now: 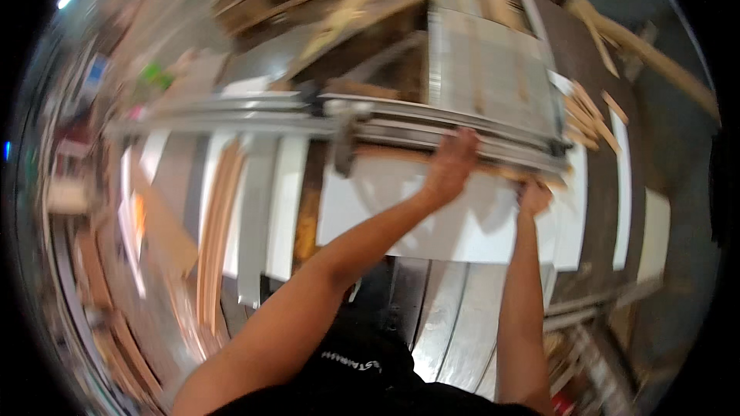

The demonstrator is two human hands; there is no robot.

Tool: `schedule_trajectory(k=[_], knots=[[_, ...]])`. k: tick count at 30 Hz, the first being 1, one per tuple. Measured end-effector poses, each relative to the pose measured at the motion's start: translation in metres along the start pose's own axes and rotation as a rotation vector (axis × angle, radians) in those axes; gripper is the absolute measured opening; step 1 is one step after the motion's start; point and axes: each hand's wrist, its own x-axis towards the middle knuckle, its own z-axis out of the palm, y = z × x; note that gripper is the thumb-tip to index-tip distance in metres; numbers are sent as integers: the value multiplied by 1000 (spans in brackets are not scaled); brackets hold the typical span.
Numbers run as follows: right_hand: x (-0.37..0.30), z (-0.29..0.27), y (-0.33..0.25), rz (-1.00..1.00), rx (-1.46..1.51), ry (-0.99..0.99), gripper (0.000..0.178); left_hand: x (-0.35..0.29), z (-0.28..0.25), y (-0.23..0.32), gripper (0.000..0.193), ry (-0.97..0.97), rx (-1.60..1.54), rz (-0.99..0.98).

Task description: The person uses a table saw to cut long wooden dowels into shorter segments. They feed the dowels through the machine one by one, collect the cut pieces, and stack them on the table. The person also retrieves a new bundle of dowels from the floor to continue the process.

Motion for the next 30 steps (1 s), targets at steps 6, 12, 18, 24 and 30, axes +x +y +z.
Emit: schedule_trajectory(k=[6, 12, 18, 24, 30], knots=[[-60, -57, 31, 142, 116, 241, 28, -57, 2, 16, 43, -217, 148, 95], [-131, -129, 46, 236, 27, 443, 40, -131, 6, 92, 18, -423, 132, 187], [-150, -198, 93, -430, 31, -33, 35, -201, -78, 110, 23, -495, -247, 86], [-222, -147, -55, 44, 536, -10, 63, -259, -239, 51, 27, -352, -146, -95], [-284, -87, -90, -329, 337, 93, 35, -359, -372, -44, 22, 365, 147, -445]])
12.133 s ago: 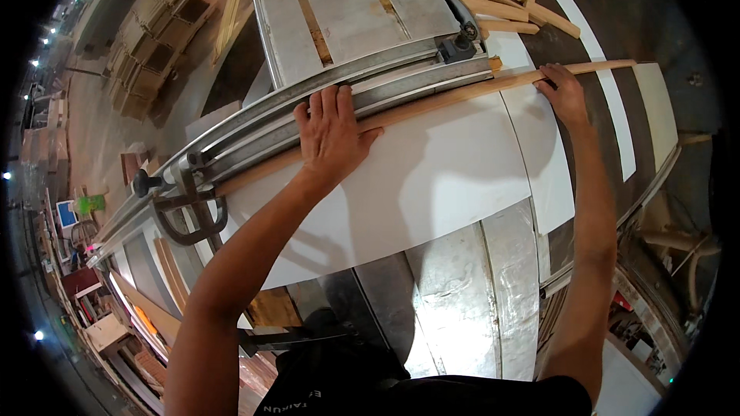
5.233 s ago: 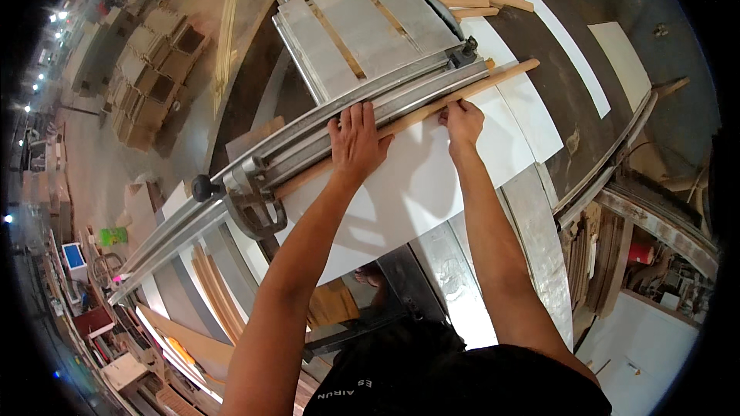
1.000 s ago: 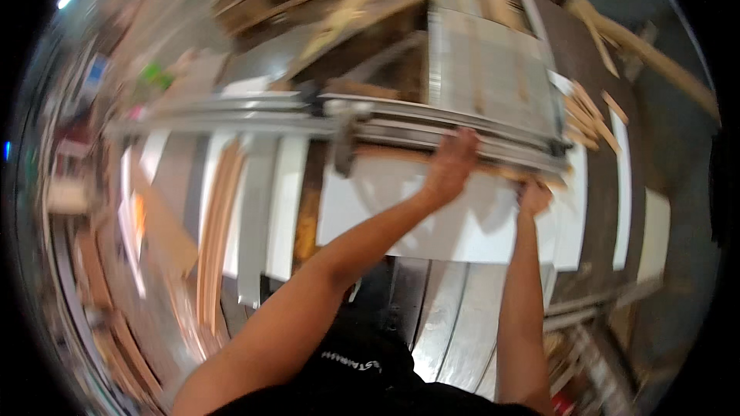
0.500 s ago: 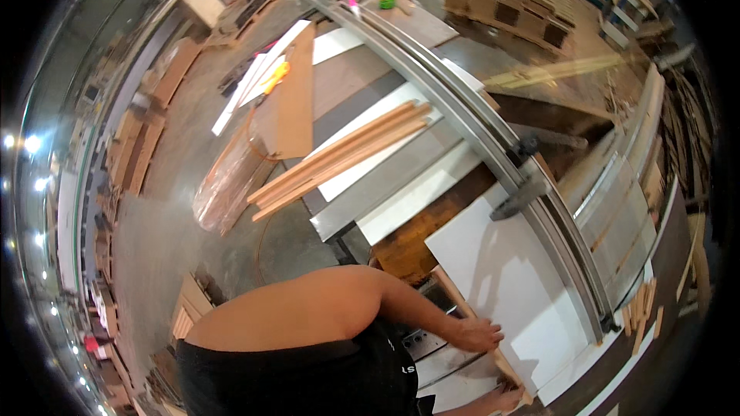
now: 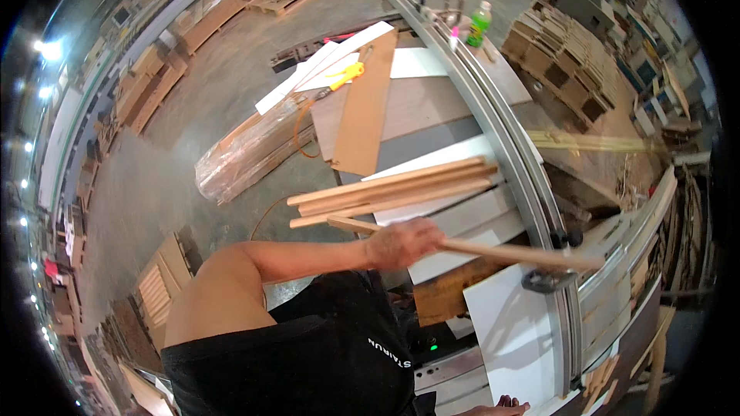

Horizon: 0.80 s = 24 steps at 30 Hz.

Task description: The person uses a table saw to cut long wooden dowels into shorter segments. They feed the dowels through the machine one by one, collect the cut pieces, and stack them on the table. The person also retrieves a new bundle of dowels from the floor to continue the process.

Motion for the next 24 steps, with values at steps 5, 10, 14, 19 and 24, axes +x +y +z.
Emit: schedule_trajectory(k=[5, 10, 14, 19, 24], knots=[[-97, 79, -105, -268, -270, -358, 34, -28, -13, -108, 23, -3, 243, -271], [-234, 160, -259, -816, 294, -979, 50, -62, -6, -152, 17, 26, 259, -332], [-308, 183, -382, -1089, 447, -1198, 51, -42, -31, -188, 20, 17, 260, -309], [-326, 200, -436, -1256, 472, -1423, 26, -43, -153, -368, 58, 419, 619, -732], [-331, 178, -439, -1120, 161, -1187, 36, -80, -255, -499, 98, -65, 516, -1196]])
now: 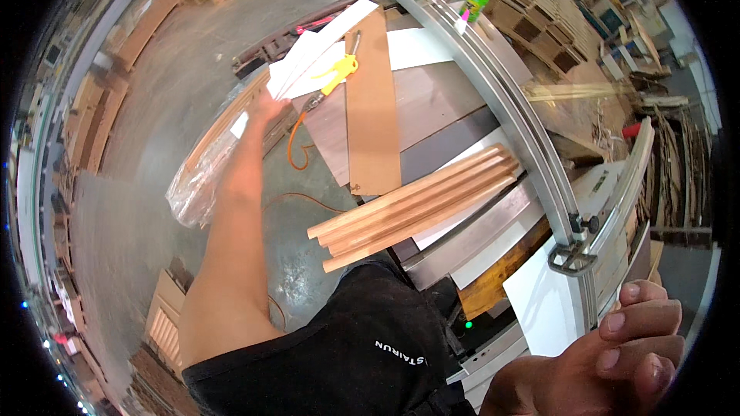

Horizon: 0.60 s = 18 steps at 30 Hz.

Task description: The person uses a table saw to cut long wooden dowels into shorter segments. They feed the dowels through the machine one by one, collect the cut pieces, and stack them on the table. The person also retrieves a new bundle of dowels from the floor to continue the process.

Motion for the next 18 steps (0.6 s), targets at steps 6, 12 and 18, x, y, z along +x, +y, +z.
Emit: schedule_trajectory(k=[6, 12, 18], knots=[[-21, -24, 13, 43, 28, 28, 33, -9, 14, -6, 83, 74, 60, 138], [-30, -30, -3, 77, 75, 28, 27, -33, -24, 52, 83, 41, -161, 318], [-38, -51, -18, 73, 218, -59, 21, -65, -69, 120, 96, -201, -671, 132]])
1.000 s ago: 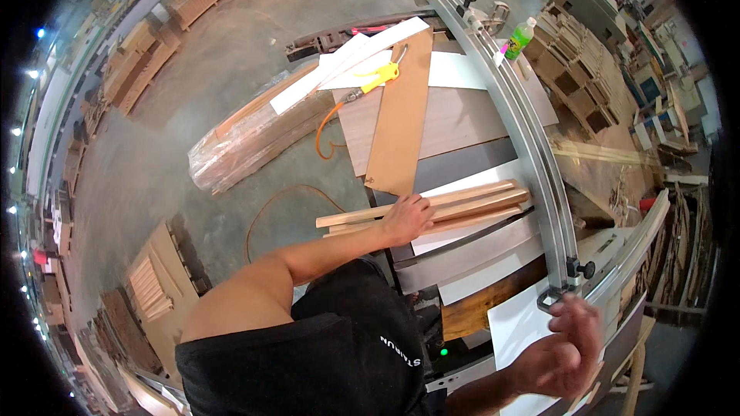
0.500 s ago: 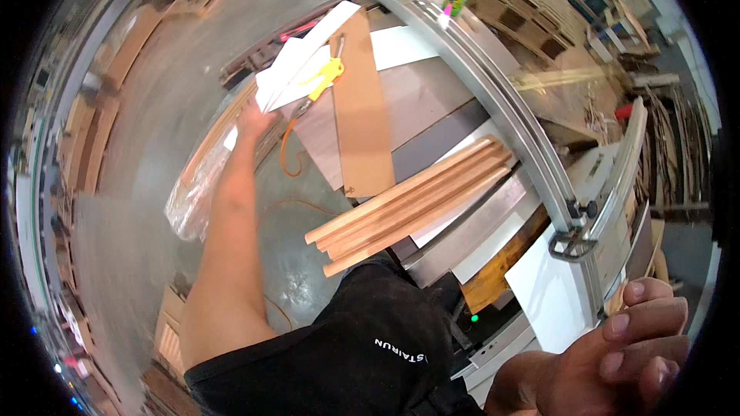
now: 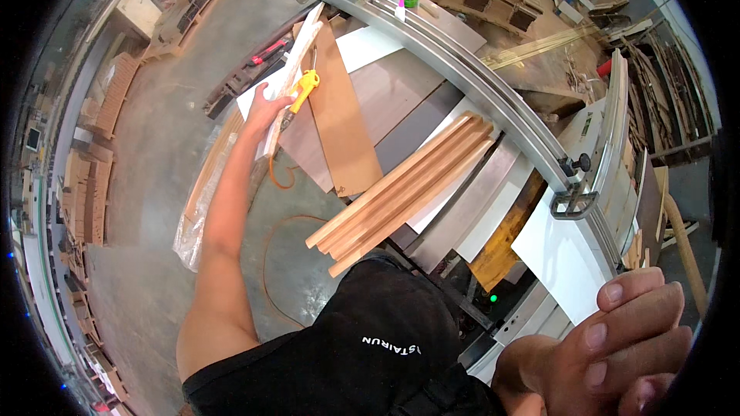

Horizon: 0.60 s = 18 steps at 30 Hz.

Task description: The person uses a table saw to cut long wooden dowels into shorter segments. They feed the dowels through the machine one by one, collect the cut pieces, and stack them on the table. The person also retrieves a new bundle of dowels from the floor to continue the process.

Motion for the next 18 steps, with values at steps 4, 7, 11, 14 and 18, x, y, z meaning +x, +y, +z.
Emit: schedule_trajectory(k=[4, 7, 11, 14, 18], knots=[[-27, -16, 6, -26, -62, 137, 33, 7, 16, 28, 76, -109, -431, -172], [-38, -26, 4, 8, -18, 131, 30, -38, 16, 80, 49, -286, -817, -229], [-45, -35, 7, -48, 139, 41, 26, -64, 17, 109, 54, -402, -969, -246], [-49, -63, 21, -196, 248, -152, 41, -75, 30, 121, 55, -367, -1094, -223], [-79, -33, 30, -108, 197, 284, 38, -58, 64, 102, 58, -331, -983, -158]])
